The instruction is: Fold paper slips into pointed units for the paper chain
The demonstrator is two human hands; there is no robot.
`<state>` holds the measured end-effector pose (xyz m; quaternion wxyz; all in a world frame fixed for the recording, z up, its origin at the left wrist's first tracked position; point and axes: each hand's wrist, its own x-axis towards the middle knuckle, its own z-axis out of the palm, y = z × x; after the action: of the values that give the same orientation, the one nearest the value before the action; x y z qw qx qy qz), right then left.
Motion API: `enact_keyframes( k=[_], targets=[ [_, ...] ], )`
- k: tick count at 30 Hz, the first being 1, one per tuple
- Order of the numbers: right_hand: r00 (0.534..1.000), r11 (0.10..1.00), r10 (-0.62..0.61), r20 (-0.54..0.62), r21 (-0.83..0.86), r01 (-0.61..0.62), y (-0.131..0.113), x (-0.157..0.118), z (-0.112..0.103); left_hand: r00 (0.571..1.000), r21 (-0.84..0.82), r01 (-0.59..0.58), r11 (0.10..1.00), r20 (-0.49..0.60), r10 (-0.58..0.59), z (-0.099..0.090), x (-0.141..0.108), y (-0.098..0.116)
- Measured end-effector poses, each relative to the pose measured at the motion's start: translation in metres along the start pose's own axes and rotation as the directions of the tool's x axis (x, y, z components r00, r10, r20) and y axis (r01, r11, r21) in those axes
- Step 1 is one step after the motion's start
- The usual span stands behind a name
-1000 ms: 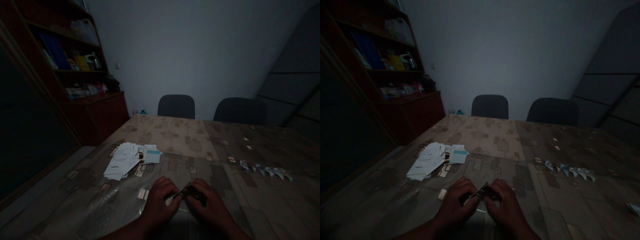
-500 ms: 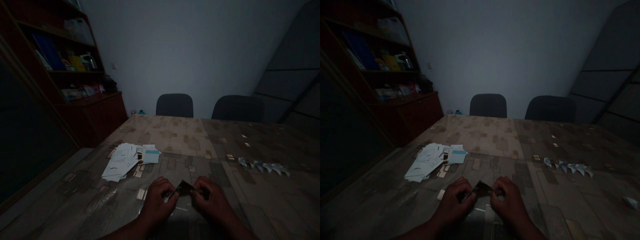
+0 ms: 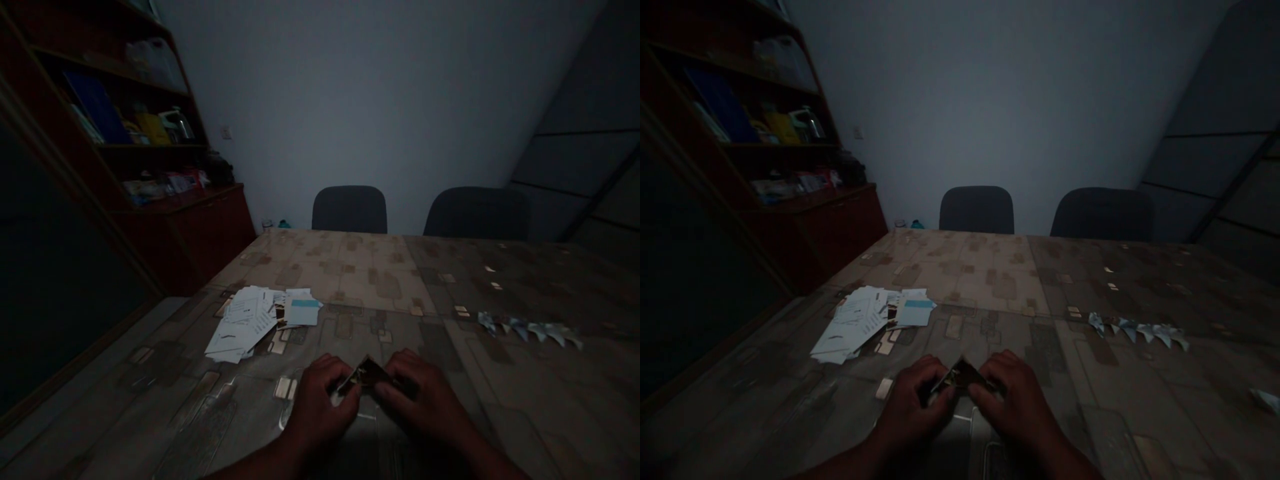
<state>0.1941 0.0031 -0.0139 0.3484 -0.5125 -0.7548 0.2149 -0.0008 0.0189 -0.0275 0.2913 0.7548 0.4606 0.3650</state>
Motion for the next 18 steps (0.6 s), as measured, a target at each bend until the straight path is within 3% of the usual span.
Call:
enact_keyframes(
  k=[7, 18],
  targets=[
    [0.994, 0.992, -0.109, -0.004, -0.059, 0.109, -0.003, -0.002, 0.006, 0.997, 0.028, -0.079, 0.996, 0.008, 0.079, 0.003, -0.001, 0.0],
    [0.996, 0.997, -0.068, 0.065, -0.044, 0.071, 0.007, -0.004, 0.001, 0.997, 0.008, -0.061, 0.998, 0.043, 0.06, -0.003, 0.001, -0.007]
  ],
)
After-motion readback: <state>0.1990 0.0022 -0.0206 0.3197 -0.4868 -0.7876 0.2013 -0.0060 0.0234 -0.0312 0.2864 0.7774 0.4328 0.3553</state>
